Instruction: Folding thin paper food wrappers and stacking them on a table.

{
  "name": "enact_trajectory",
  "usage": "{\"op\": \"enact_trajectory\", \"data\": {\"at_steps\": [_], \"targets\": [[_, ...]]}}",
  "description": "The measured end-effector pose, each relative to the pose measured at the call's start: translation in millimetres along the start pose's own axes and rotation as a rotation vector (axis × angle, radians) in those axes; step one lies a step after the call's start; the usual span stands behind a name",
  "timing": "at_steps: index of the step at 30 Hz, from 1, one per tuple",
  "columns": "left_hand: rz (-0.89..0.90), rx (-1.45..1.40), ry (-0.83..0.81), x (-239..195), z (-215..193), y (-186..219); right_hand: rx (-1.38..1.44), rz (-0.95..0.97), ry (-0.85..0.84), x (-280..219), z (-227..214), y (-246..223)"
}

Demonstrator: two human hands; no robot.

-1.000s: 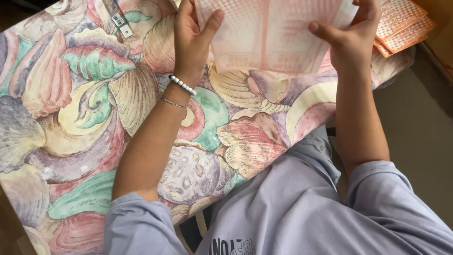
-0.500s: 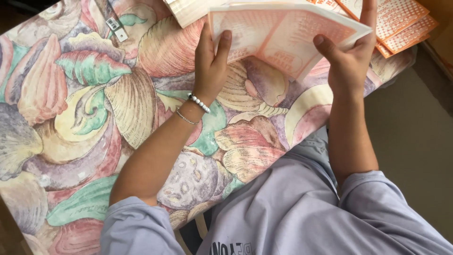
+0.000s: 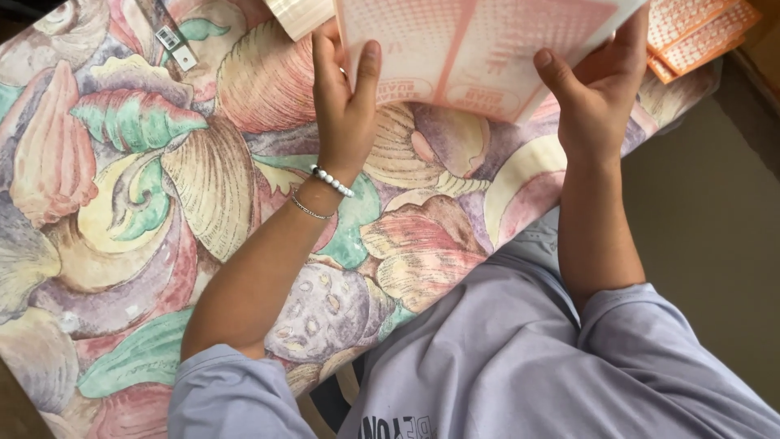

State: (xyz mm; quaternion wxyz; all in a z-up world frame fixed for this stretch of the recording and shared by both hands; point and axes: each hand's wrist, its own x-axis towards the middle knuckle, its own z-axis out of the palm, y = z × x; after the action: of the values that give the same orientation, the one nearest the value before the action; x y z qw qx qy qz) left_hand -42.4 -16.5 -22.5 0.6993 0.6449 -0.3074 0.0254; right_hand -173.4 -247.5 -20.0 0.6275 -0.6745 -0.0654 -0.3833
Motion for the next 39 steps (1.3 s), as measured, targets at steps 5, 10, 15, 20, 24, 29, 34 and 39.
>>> {"op": "enact_trajectory", "data": {"at_steps": [5,10,15,20,24,29,34,39], "targets": [[-0.040,-0.073,-0.011,1.6,0.1,-1.3,-0.026,-0.003,-0.007,-2.3,3.0,-1.8],[0.005,-0.108,0.007,-0.9,0.2,-4.4,-0.056,-0.087,-0.022,0.0,8.3,-14.1],[-0.024,-0.088,0.061,-7.2,2.7,-36.8,-0.126,0.063,0.074,-11.2,-5.5,4.7],[0.015,-0.139,0.056,-10.6,5.9,-41.9,-0.031,-0.006,-0.055,-10.7,0.5,3.7],[-0.084,-0.053,0.109,-12.6,9.4,-47.1,-0.051,-0.030,-0.040,-8.4,5.1,0.7],[0.107,-0.045,0.078,-11.8,12.6,-20.5,-0.049,-0.045,-0.064,-7.7,5.4,2.2],[0.057,-0.059,0.159,-11.0,12.5,-19.6,-0.221,0.011,0.071,-10.6,-1.2,14.6],[-0.132,-0.121,0.167,-16.6,11.9,-40.0,-0.172,0.003,0.038,-10.6,0.1,12.4]]}}
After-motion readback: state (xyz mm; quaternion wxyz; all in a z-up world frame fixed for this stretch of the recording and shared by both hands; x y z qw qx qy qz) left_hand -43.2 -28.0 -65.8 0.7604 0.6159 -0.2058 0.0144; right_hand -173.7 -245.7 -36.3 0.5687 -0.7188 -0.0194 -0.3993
